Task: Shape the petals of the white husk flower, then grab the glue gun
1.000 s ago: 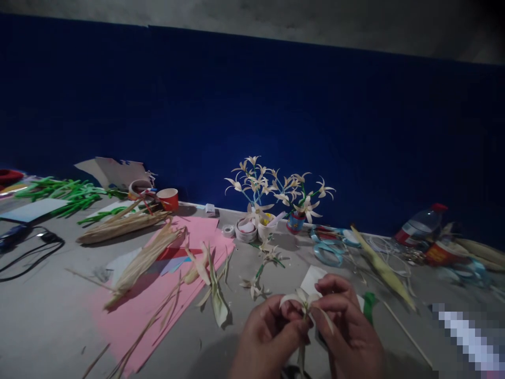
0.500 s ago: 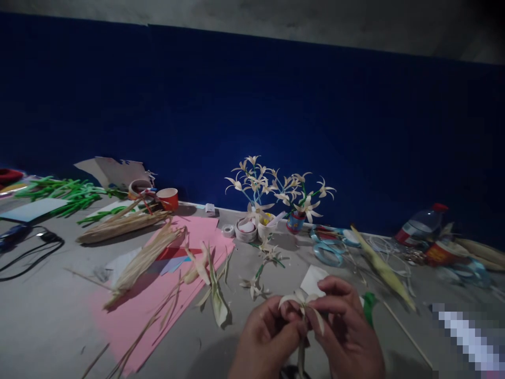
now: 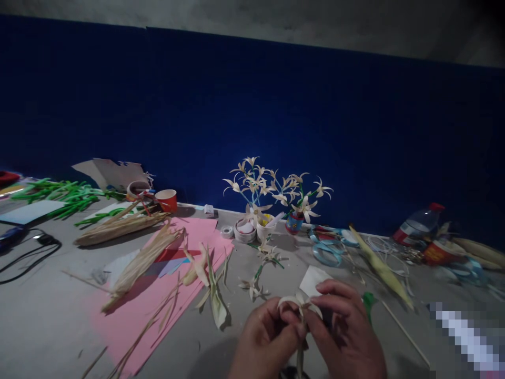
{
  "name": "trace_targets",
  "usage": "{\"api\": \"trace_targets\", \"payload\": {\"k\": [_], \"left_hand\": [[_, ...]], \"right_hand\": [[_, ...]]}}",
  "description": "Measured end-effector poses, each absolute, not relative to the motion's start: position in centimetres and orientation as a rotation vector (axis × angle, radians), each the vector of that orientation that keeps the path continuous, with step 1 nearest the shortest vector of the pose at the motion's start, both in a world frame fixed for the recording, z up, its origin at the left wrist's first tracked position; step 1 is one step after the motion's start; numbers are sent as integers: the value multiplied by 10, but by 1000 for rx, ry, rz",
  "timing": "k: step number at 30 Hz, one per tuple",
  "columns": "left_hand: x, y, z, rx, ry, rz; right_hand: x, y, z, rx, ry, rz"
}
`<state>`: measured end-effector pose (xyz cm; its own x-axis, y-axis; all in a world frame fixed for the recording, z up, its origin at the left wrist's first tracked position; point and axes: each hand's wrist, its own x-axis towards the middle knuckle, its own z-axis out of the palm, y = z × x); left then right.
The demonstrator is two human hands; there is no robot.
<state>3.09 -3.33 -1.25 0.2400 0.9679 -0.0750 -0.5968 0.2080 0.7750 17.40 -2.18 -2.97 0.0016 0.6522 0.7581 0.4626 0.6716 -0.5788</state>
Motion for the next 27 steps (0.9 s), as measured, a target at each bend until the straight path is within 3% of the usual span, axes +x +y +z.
{"api": "trace_targets", "payload": {"k": [7, 16, 27], "left_hand": [[30, -32, -19, 738, 702, 1169], [27, -37, -23, 1333, 872, 1515], [10, -32, -25, 1970, 827, 1513]], "right_hand": [[173, -24, -29, -874, -1586, 251], [173, -32, -36, -805, -1364, 782], [172, -36, -35, -817, -1437, 743]]}}
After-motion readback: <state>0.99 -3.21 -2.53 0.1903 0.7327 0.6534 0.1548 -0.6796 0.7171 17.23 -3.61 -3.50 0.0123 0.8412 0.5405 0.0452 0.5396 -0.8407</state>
